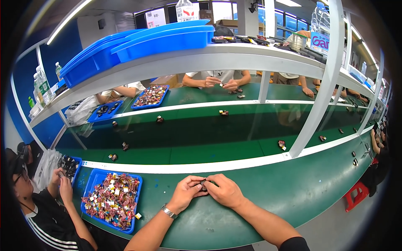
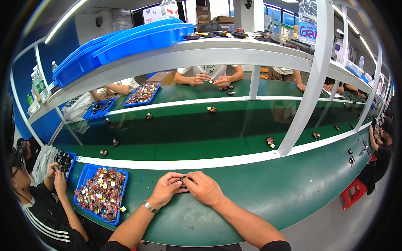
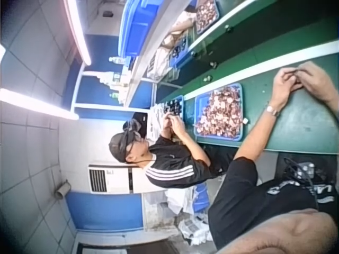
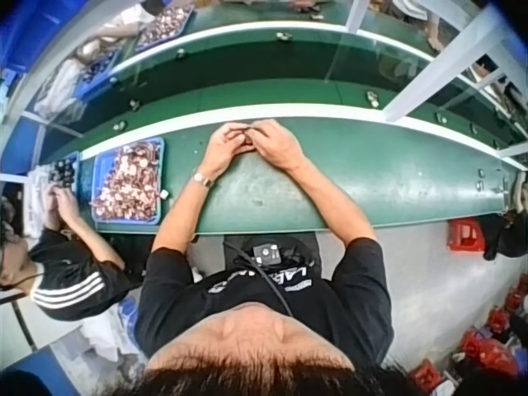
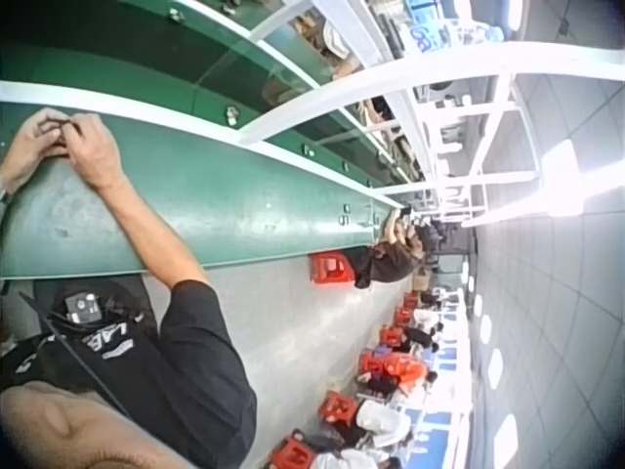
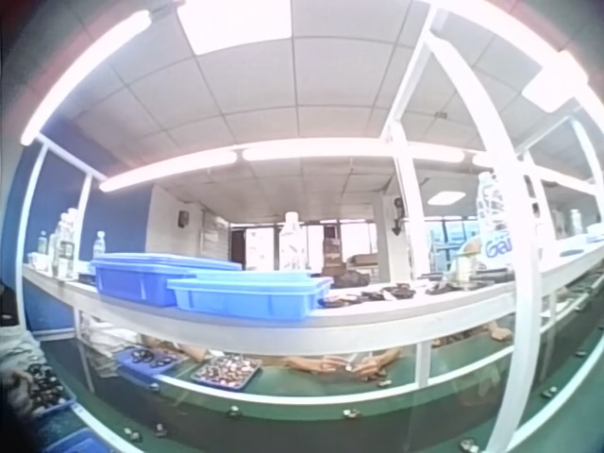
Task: The person is sitting at a workbench in a factory setting, assembling small electronic or mechanical components and placing them on a conveyor belt.
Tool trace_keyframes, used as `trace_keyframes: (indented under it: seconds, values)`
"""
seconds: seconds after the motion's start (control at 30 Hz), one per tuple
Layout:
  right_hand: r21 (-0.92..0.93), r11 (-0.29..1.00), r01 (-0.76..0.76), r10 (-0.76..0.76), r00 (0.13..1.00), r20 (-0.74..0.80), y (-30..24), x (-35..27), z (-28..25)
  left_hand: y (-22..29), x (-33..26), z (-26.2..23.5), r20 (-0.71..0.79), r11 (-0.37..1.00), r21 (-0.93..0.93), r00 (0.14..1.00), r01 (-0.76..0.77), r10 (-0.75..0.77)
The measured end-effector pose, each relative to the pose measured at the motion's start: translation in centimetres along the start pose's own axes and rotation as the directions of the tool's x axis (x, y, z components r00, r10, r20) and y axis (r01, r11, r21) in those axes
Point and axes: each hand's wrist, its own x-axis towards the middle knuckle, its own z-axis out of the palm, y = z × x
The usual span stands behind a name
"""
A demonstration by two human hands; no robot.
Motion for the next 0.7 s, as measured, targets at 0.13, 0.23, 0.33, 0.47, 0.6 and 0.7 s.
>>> trace_keyframes:
  seconds: [0.13,0.23,0.33,0.47,0.6,0.7]
  values:
    - [0.021,1.0,-0.022,0.022,1.0,0.001,-0.16,0.13,-0.13,-0.12,0.06,-0.14,-0.001,1.0,-0.001,1.0,0.007,-0.007]
    - [0.007,0.999,-0.036,0.036,0.999,0.026,-0.12,0.13,-0.19,-0.19,0.04,-0.25,0.002,1.0,-0.007,1.0,0.003,-0.003]
    - [0.027,0.998,-0.048,0.048,0.999,0.023,-0.05,0.15,-0.18,-0.07,0.01,-0.19,0.002,1.0,-0.012,1.0,0.0,0.0]
    - [0.056,0.998,-0.042,0.041,0.999,0.005,-0.01,0.08,-0.13,0.09,-0.04,-0.07,0.01,1.0,-0.026,1.0,-0.007,0.008]
    - [0.069,0.997,-0.028,0.031,0.999,-0.035,0.12,0.11,0.22,0.12,-0.03,-0.1,0.019,1.0,-0.02,1.0,-0.004,0.005]
    - [0.049,0.997,-0.052,0.052,0.999,-0.016,0.11,-0.09,0.16,-0.06,0.03,-0.24,0.032,1.0,-0.026,0.999,-0.004,0.005]
